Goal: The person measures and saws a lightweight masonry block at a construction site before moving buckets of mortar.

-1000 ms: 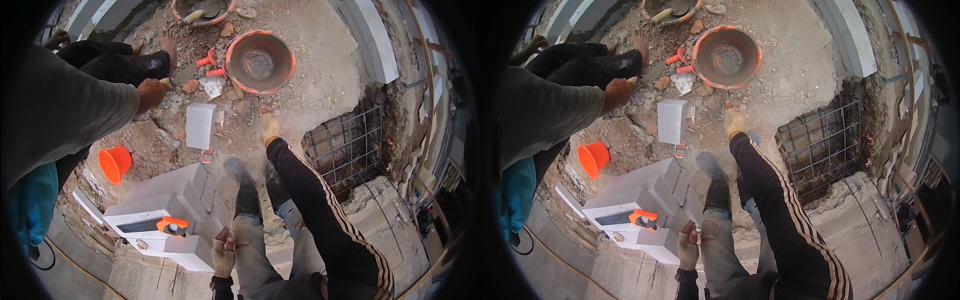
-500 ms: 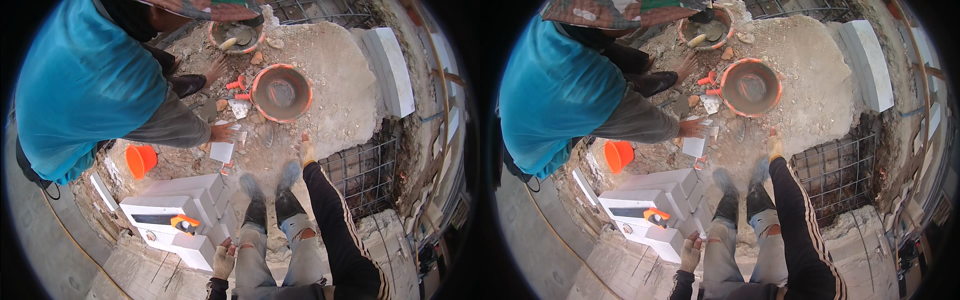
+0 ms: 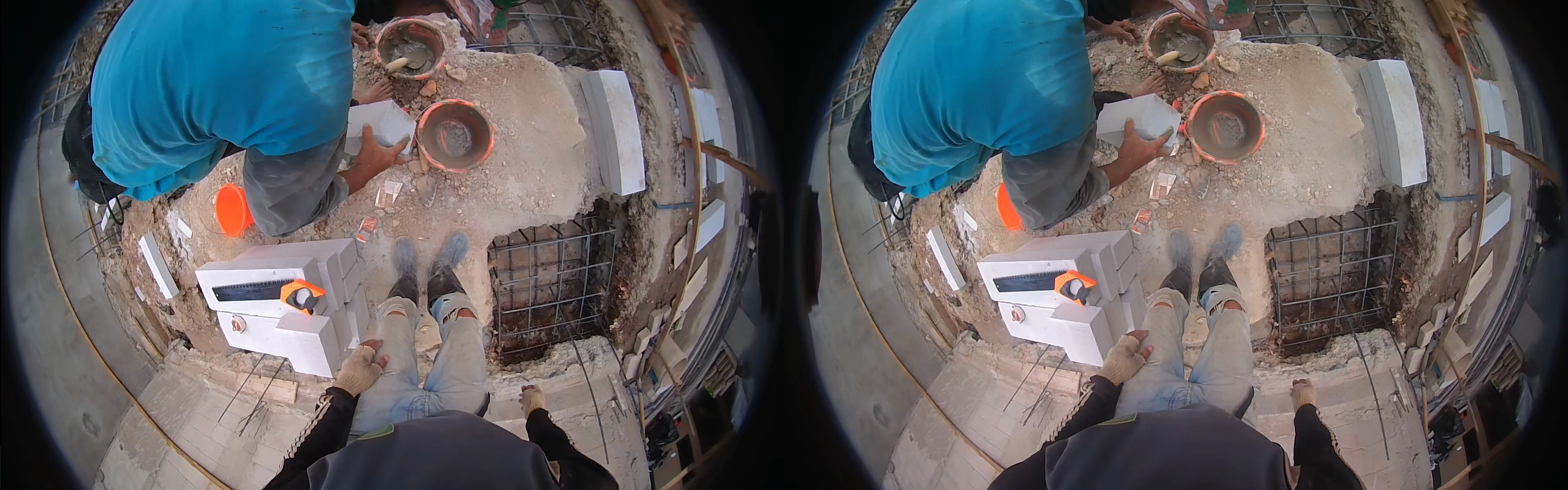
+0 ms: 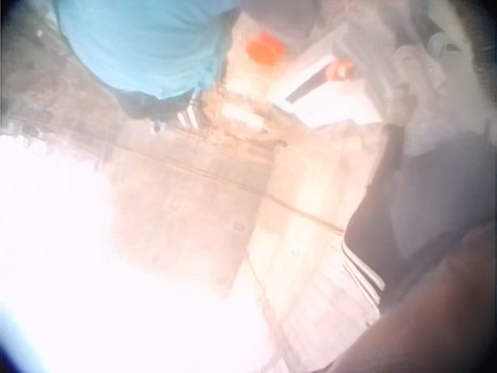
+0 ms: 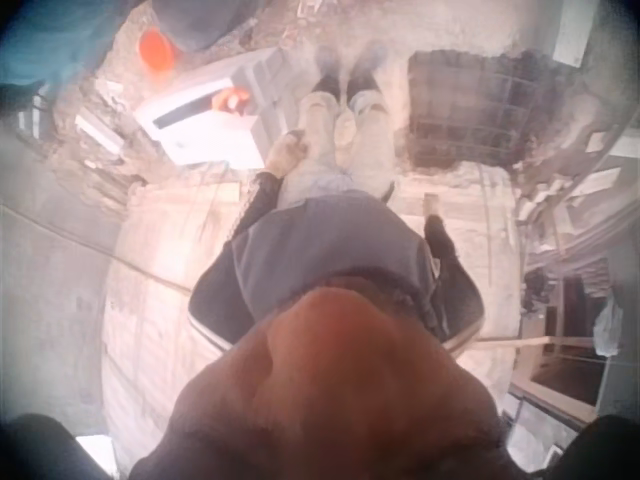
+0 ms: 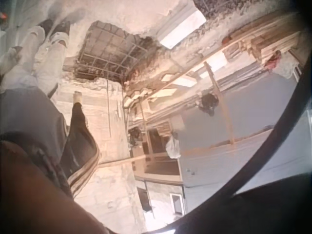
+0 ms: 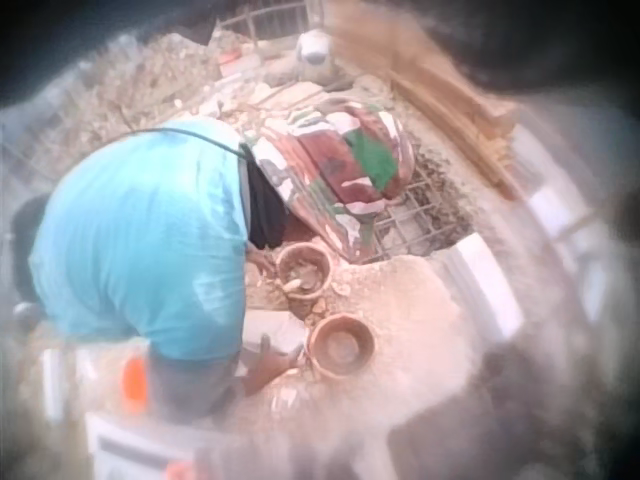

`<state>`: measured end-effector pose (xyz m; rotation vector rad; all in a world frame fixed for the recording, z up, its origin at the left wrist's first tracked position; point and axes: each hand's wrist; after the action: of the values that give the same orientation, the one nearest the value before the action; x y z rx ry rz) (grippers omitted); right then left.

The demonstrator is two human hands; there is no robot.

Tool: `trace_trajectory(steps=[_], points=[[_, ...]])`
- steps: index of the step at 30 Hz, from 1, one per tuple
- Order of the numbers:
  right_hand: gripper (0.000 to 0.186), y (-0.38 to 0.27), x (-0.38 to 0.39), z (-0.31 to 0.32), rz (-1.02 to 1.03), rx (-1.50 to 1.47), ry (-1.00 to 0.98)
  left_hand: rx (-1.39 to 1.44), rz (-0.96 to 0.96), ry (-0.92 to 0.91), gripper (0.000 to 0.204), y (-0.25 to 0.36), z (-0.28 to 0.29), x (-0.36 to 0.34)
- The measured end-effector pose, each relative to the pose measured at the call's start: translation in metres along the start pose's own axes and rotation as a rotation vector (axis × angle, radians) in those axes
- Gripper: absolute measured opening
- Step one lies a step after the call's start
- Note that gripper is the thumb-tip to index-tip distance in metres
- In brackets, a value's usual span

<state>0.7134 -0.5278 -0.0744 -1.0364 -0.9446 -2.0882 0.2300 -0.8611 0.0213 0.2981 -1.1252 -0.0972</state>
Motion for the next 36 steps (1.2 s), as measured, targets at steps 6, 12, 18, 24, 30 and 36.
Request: trace_trajectory(steps=[6,12,18,24,30,36], points=[[0.020,0.080,0.129,-0.007,-0.065,-0.100,-0.015,-0.061,-0.145,-0.052,0.051,-0.039,0.017,0.002],[0.026,0.115,0.172,-0.079,0.194,-0.456,-0.208,-0.147,-0.166,-0.168,0.048,-0.018,0.078,0.041],[0.017,0.112,0.146,-0.119,0.831,-0.319,-0.152,-0.259,-0.333,-0.006,0.049,-0.045,0.104,0.054],[0.020,0.064,0.192,-0.116,0.372,-0.901,-0.271,-0.324,-0.371,0.080,0.051,-0.029,0.136,0.084],[0.018,0.064,0.176,-0.109,0.338,-1.211,-0.389,-0.394,-0.392,0.088,0.049,0.003,0.130,0.087],[0.027,0.113,0.111,-0.137,0.452,-1.174,-0.080,-0.326,-0.257,0.130,0.048,0.018,0.120,0.081]])
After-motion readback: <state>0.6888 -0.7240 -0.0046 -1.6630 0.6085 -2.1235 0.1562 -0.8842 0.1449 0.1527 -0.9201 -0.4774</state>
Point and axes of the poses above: each hand's wrist, its own x-axis away from the middle knuckle, its own z-axis out of the back of the hand, y = z × x, and after that the axes turned 6 degrees about y, right-handed
